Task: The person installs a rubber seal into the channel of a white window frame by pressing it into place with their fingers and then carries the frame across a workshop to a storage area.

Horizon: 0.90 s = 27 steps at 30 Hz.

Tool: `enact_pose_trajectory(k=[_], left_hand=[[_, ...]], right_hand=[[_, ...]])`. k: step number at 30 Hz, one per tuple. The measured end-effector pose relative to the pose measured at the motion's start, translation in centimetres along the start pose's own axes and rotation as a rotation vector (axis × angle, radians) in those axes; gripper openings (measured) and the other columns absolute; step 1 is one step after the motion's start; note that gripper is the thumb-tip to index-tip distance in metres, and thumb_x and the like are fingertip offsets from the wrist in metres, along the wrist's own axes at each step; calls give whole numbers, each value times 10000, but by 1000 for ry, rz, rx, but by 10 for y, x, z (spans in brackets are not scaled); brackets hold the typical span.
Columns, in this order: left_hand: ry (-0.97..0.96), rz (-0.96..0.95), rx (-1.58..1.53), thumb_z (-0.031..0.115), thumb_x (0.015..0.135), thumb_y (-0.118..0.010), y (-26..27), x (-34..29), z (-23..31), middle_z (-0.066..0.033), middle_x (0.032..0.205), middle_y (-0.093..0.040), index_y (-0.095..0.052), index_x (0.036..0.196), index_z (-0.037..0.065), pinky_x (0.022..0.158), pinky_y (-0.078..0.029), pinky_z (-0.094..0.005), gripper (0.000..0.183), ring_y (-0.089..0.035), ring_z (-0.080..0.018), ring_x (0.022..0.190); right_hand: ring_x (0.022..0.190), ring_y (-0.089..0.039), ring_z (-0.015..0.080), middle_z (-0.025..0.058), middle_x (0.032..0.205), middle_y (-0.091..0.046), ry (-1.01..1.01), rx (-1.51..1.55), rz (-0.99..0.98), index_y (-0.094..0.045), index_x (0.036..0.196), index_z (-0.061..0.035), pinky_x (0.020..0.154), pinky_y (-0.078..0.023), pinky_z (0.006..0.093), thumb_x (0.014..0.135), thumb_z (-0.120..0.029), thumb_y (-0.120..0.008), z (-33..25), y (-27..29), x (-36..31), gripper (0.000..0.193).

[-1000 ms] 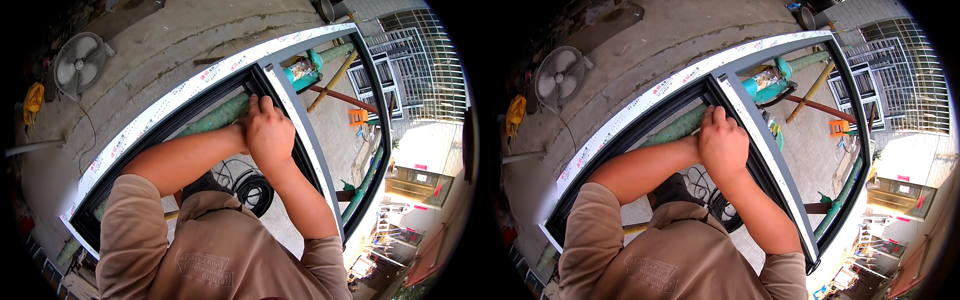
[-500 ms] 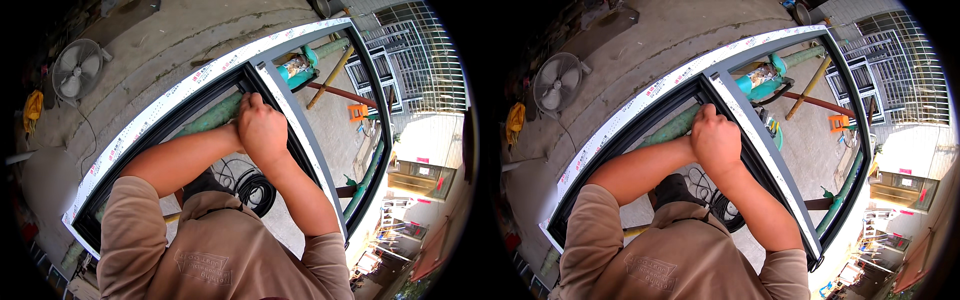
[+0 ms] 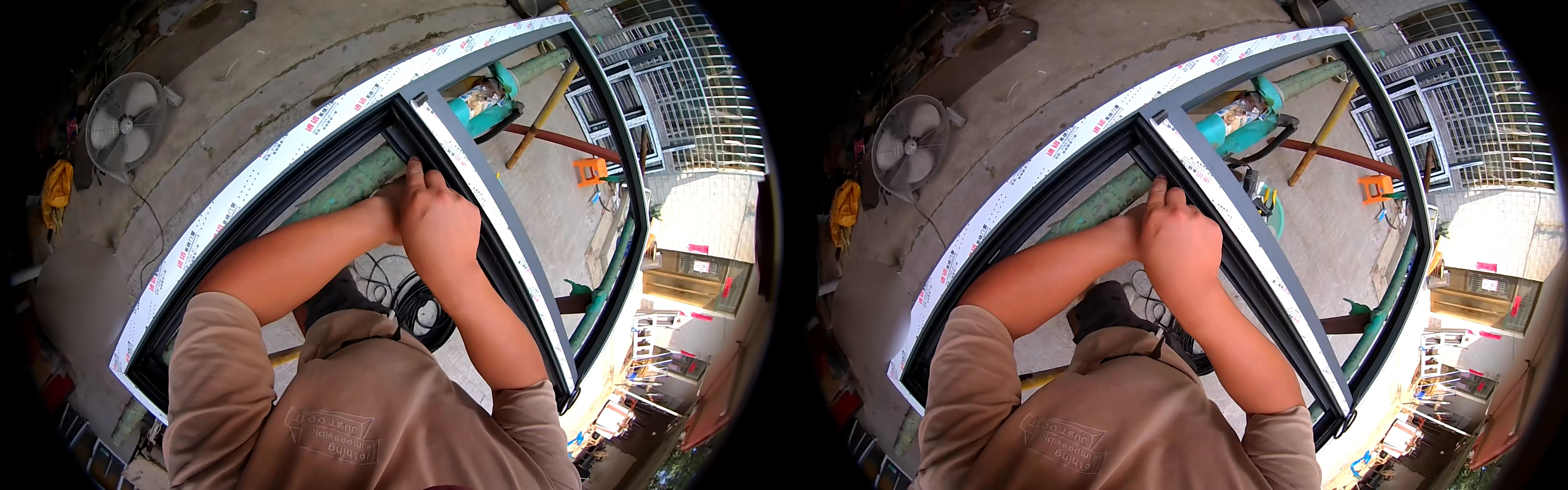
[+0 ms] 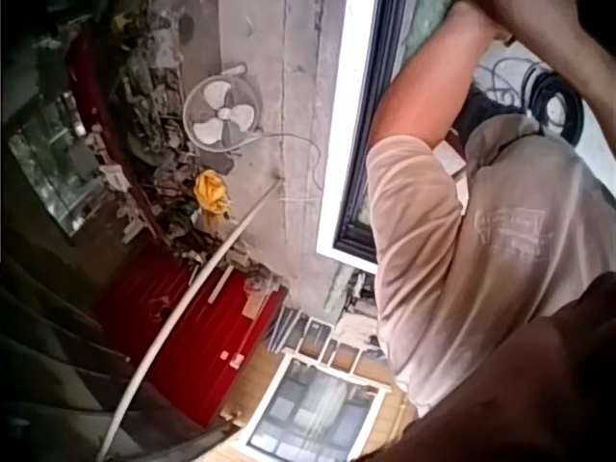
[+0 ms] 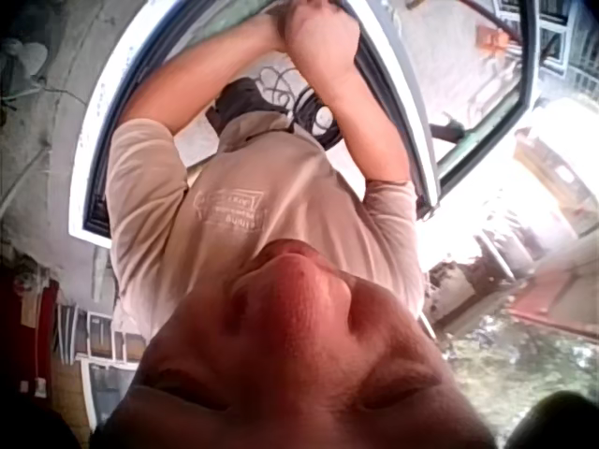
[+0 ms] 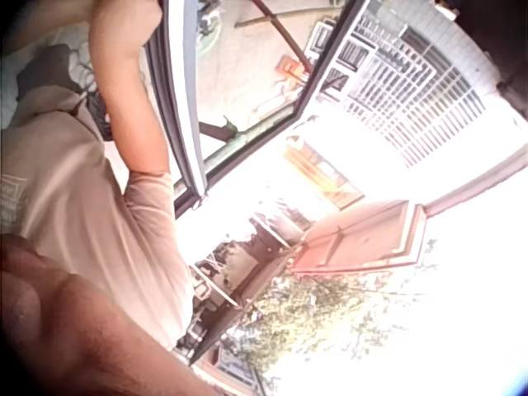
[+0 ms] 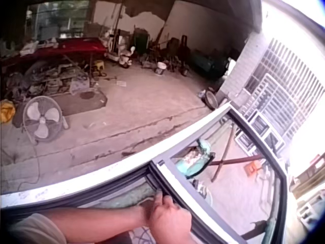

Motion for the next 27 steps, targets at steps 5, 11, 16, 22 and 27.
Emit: enact_pose_trajectory(k=[5, 11, 16, 22, 27], left_hand=[[76, -211, -125, 336, 999, -605, -10, 0, 0, -166, 1517, -625, -586, 1476, 128, 1194, -445, -443, 520, -662, -323, 1312], [127, -223, 18, 368, 1000, -594, 11, -7, 12, -169, 1491, -643, -588, 1483, 131, 1211, -428, -445, 538, -652, -314, 1333], [88, -64, -33, 391, 997, -592, 24, -8, 14, -173, 1460, -663, -614, 1454, 126, 1190, -444, -454, 529, -657, -323, 1320], [4, 14, 94, 421, 988, -603, 23, -2, 5, -172, 1417, -690, -649, 1407, 126, 1129, -496, -473, 514, -678, -336, 1278], [0, -149, -48, 438, 975, -629, 21, -10, 2, -175, 1339, -733, -695, 1325, 111, 1029, -562, -479, 484, -722, -350, 1186]], right_hand=[[771, -765, 251, 100, 944, -703, 19, 39, -7, -667, 1398, 28, 632, -616, 376, 881, -100, -646, 4, -3, -3, 533], [772, -768, 225, 105, 934, -714, 115, -10, -7, -664, 1379, 66, 616, -608, 344, 858, -89, -659, 4, 0, -2, 543], [751, -771, 220, 103, 916, -721, 108, -2, 3, -644, 1416, 69, 607, -606, 337, 863, -90, -662, 1, -3, 1, 575], [725, -768, 236, 97, 879, -720, 110, 42, -49, -601, 1470, 75, 595, -604, 345, 878, -92, -652, 6, -6, 1, 617], [718, -755, 237, 99, 875, -718, 7, 74, 7, -576, 1498, 66, 599, -604, 352, 887, -93, -636, 8, -6, -26, 635]])
Point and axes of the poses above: each hand's wrist, its own x-axis towards the middle knuckle, its own y-axis out of the back of the hand, z = x × y, the point moved 3 cm from there along x, towards the middle knuckle
